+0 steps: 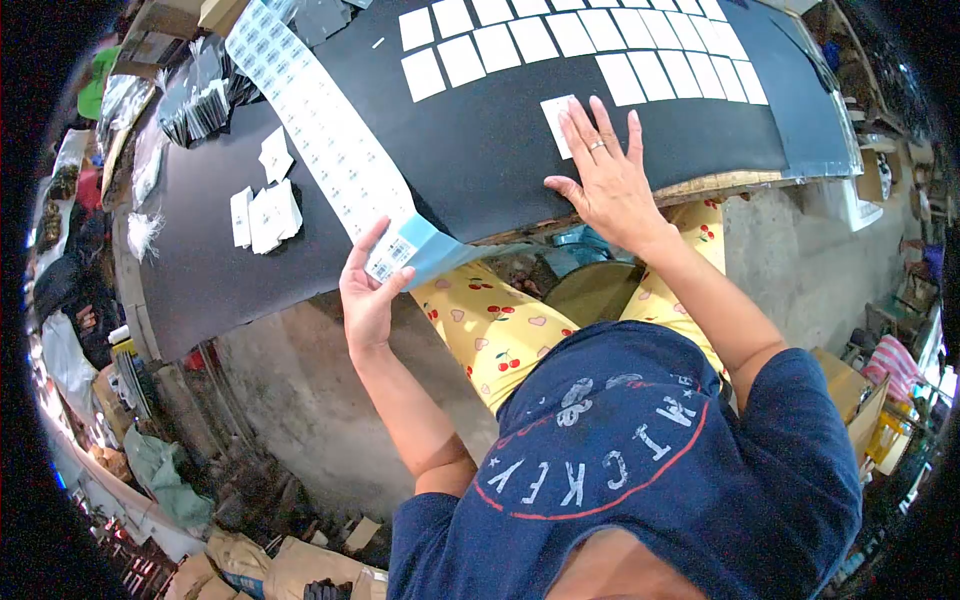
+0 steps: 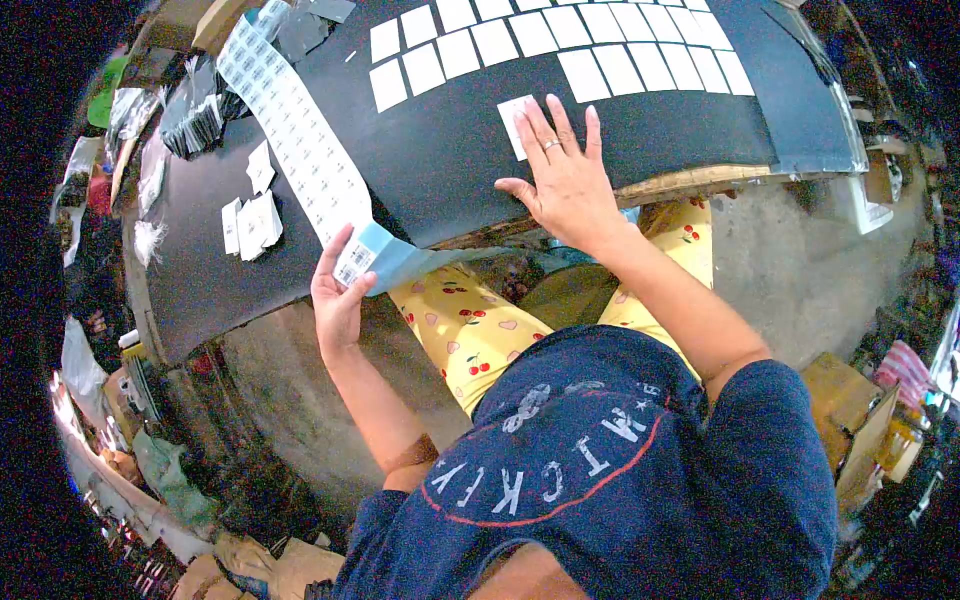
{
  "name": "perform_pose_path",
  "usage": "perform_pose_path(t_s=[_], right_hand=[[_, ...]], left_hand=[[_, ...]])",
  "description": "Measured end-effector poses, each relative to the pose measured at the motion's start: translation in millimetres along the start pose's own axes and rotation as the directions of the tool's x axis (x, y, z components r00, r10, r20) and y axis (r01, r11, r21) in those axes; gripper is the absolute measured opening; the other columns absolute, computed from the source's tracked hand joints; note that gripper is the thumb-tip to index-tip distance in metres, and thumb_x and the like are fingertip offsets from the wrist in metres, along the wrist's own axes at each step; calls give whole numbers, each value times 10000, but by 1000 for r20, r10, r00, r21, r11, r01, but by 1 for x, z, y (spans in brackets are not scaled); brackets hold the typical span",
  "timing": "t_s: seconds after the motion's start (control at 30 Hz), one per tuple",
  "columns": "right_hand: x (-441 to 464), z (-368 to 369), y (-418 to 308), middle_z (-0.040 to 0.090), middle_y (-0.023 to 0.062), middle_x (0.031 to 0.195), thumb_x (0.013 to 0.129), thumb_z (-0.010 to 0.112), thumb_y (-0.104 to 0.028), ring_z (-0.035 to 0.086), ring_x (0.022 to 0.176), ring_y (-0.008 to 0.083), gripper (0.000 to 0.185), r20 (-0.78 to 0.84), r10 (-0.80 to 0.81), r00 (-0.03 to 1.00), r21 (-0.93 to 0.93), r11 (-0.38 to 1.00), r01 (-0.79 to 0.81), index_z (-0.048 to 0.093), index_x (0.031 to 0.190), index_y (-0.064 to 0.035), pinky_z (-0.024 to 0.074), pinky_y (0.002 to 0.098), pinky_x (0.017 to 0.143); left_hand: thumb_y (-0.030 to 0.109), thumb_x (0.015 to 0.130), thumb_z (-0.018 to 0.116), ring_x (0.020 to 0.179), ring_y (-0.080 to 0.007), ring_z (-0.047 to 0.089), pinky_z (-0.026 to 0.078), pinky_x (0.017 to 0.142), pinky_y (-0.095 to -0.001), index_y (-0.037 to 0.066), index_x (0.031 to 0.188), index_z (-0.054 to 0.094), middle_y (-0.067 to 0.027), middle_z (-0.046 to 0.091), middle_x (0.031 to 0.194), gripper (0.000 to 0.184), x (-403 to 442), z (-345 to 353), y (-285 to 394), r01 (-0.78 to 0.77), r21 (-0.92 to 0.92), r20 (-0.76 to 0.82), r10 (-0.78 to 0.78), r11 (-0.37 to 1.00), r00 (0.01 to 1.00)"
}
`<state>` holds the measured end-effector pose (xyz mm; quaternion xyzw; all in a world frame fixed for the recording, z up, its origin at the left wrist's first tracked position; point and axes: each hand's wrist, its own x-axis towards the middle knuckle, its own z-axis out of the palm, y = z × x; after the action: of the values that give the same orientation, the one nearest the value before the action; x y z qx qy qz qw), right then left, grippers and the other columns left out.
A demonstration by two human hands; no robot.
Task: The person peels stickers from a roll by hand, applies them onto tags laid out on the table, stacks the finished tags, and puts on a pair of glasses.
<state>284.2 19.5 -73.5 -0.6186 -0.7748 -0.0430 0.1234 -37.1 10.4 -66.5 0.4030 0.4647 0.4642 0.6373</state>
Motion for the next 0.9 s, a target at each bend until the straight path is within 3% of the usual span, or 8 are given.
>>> perform_pose_path(t_s=[0.17, 0.33, 0.57, 0.63, 0.73, 0.9], right_hand=[[1, -3, -1, 259, 131, 1503, 911, 375, -580, 166, 1404, 344, 734, 35, 27, 999, -43, 999, -26, 335, 1417, -50, 54, 611, 1095], [0, -5, -1, 243, 115, 1513, 895, 376, -616, 120, 1411, 366, 688, 30, 15, 999, -7, 1000, -14, 342, 1434, -192, 41, 642, 1077], [1, -8, 1, 211, 58, 1536, 919, 360, -581, 62, 1422, 360, 653, 89, -41, 995, -94, 994, 50, 295, 1456, -215, 6, 642, 1078], [1, -6, 1, 230, 35, 1530, 924, 355, -571, 54, 1422, 362, 642, 77, -39, 996, -45, 998, 42, 290, 1458, -220, 5, 641, 1080], [0, -5, 1, 229, 47, 1528, 921, 363, -573, 54, 1419, 375, 637, 67, -13, 998, -18, 1000, 14, 293, 1456, -236, 9, 644, 1077], [-1, -5, 1, 177, 163, 1525, 912, 382, -583, 59, 1411, 402, 622, 30, 8, 1000, 18, 1000, -8, 291, 1454, -294, 21, 655, 1066]], left_hand=[[-119, 684, 709, 1090, -169, 575, 475, 940, -299, -28, 1301, 475, -118, 572, 1210, 667, 1, 1, 0, -24, -8, 23, 24, 1000, 999], [-108, 693, 714, 1077, -167, 583, 476, 937, -297, -31, 1303, 471, -115, 572, 1208, 661, 1, 1, 0, -22, -29, 31, 23, 999, 999], [-162, 697, 664, 1111, -180, 566, 470, 947, -303, -6, 1337, 443, -118, 543, 1259, 695, -6, 10, 5, -72, -19, -25, 71, 997, 997], [-165, 697, 665, 1108, -180, 568, 471, 946, -302, -5, 1332, 450, -120, 551, 1253, 689, -9, 12, 8, -80, -25, -38, 79, 997, 996], [-153, 708, 668, 1109, -183, 568, 472, 946, -304, -3, 1331, 452, -122, 556, 1250, 677, -13, 15, 14, -87, 8, -55, 87, 996, 995], [-98, 758, 687, 1085, -175, 577, 480, 931, -297, -28, 1307, 460, -128, 574, 1212, 597, -15, 32, 26, -180, -80, -133, 168, 980, 977]])
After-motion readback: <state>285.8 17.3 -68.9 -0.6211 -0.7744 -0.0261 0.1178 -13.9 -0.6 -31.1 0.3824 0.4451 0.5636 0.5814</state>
